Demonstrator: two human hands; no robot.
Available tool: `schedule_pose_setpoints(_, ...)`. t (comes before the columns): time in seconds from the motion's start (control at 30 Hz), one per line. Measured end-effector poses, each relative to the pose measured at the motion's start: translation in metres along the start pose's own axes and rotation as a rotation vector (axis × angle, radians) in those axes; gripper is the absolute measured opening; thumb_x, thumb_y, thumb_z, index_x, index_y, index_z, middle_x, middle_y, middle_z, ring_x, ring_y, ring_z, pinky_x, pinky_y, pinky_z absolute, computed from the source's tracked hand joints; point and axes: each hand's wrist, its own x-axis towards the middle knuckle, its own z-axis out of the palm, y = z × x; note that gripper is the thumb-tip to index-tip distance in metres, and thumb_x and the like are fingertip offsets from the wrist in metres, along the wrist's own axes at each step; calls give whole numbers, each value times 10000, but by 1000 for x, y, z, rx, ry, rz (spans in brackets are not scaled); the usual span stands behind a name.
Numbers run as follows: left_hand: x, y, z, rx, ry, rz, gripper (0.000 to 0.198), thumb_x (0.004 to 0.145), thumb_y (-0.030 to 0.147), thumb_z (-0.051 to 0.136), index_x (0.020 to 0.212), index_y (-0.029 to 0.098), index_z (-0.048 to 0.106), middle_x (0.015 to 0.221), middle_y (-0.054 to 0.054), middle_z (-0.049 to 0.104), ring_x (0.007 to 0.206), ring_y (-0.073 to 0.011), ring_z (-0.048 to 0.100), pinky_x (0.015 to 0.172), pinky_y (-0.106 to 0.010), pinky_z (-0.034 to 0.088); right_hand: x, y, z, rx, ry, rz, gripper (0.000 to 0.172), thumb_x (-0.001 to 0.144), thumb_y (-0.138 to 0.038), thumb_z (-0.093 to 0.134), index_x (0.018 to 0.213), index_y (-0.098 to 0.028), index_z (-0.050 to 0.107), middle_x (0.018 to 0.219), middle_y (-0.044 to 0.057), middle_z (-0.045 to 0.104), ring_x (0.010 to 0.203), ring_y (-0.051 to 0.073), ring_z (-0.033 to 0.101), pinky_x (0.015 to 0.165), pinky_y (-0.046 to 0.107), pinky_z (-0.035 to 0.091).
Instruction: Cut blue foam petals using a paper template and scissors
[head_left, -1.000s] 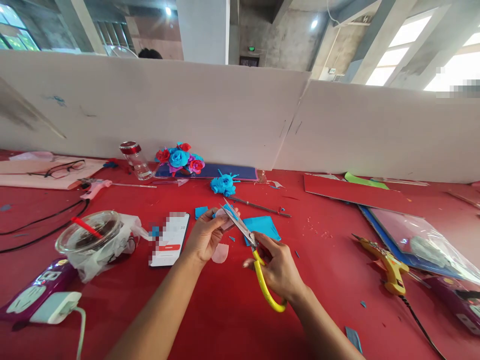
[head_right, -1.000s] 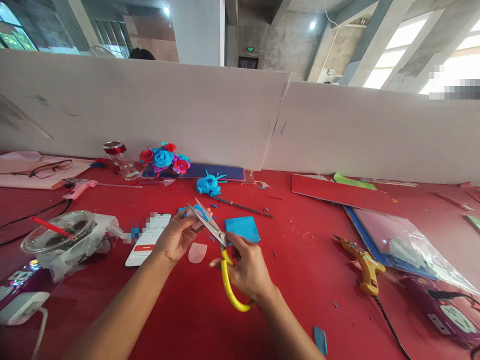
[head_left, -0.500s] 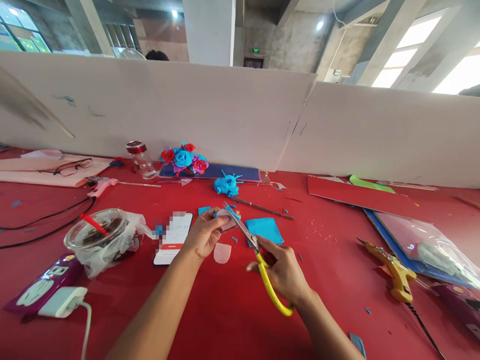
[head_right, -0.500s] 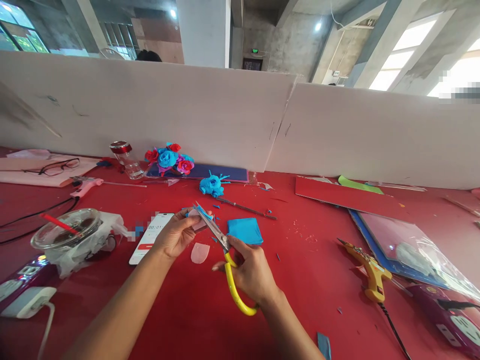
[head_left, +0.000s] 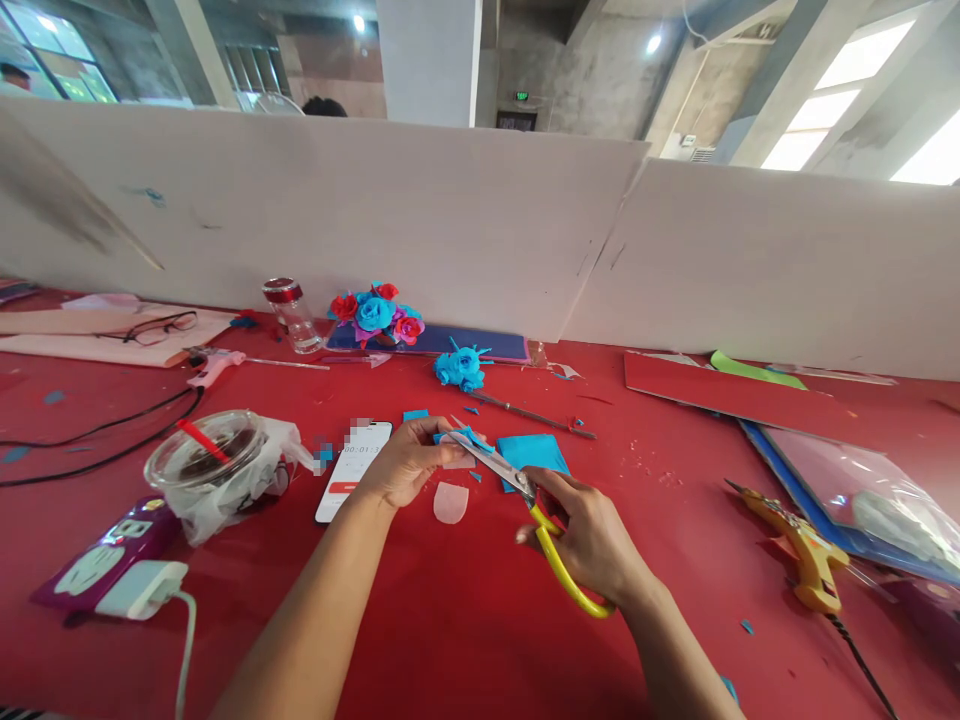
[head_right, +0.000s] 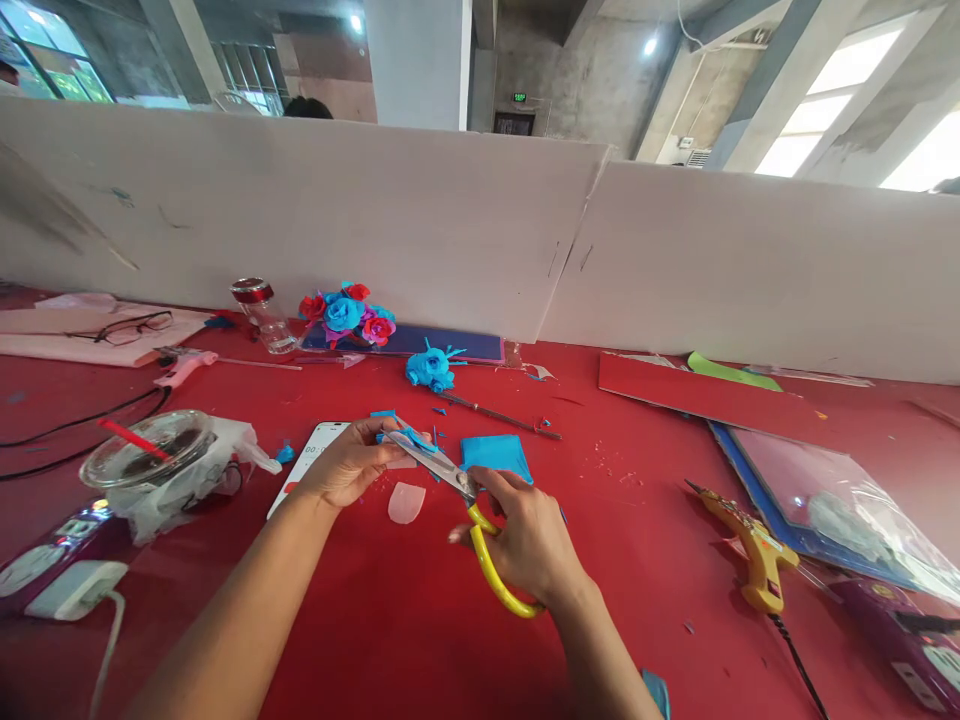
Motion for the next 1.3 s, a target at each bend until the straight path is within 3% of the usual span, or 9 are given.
schedule_pose_setpoints(0.2, 1, -4, -1, 121, -80, -3, 203, 563, 130, 793, 726, 150, 673, 753, -40, 709, 959, -265, 659, 867, -424, 504, 1, 0, -3, -33, -26, -25, 406, 774, -461, 630, 1103, -226, 588, 710, -9, 543, 536, 112, 373, 520, 225, 323)
schedule_pose_setpoints(0.53, 1, -5, -5, 183, -102, -22, 195, 572, 114, 765, 748, 157, 691, 772, -29, 704, 809, -186, 663, 739, -304, 516, 2, 4, -1, 121, -85, 7, 378, 774, -468, 643, 1058, -224, 594, 614, -55, 373, 542, 110, 282, 491, 222, 263)
schedule_pose_setpoints(0.93, -3, 0, -10, 262, -115, -51, 164, 558, 118, 771, 636, 159, 633, 622, 32, 595, 632, -107, 581, 658, -250, 471, -1, 6, -4, 149, -101, 23, 366, 705, -443, 730, 970, -208, 640, 575, -70, 316, 532, 98, 247, 482, 227, 246)
schedule_pose_setpoints(1.07, -2, 1, -6, 272, -136, -84, 162, 591, 162, 756, 626, 162, 598, 725, -7, 655, 760, -157, 626, 739, -294, 469, 2, 8, 4, 404, 3, 100, 319, 728, -417, 719, 933, -196, 615, 553, -83, 280, 508, 86, 239, 458, 224, 228)
schedule_pose_setpoints(1.17, -1, -7, 5, 398, -142, -132, 149, 616, 219, 744, 718, 164, 649, 820, -40, 680, 787, -172, 623, 765, -314, 458, 6, 4, 15, 753, 104, 117, 380, 721, -380, 733, 1013, -228, 542, 640, -61, 474, 535, 91, 392, 483, 219, 316)
schedule_pose_setpoints(1.3, -1, -23, 24, 677, -174, -115, 149, 577, 211, 740, 700, 159, 673, 935, -41, 636, 748, -149, 584, 694, -280, 446, 12, -7, 27, 1054, 83, 169, 476, 653, -293, 791, 1005, -257, 473, 737, -52, 593, 610, 109, 544, 574, 238, 433)
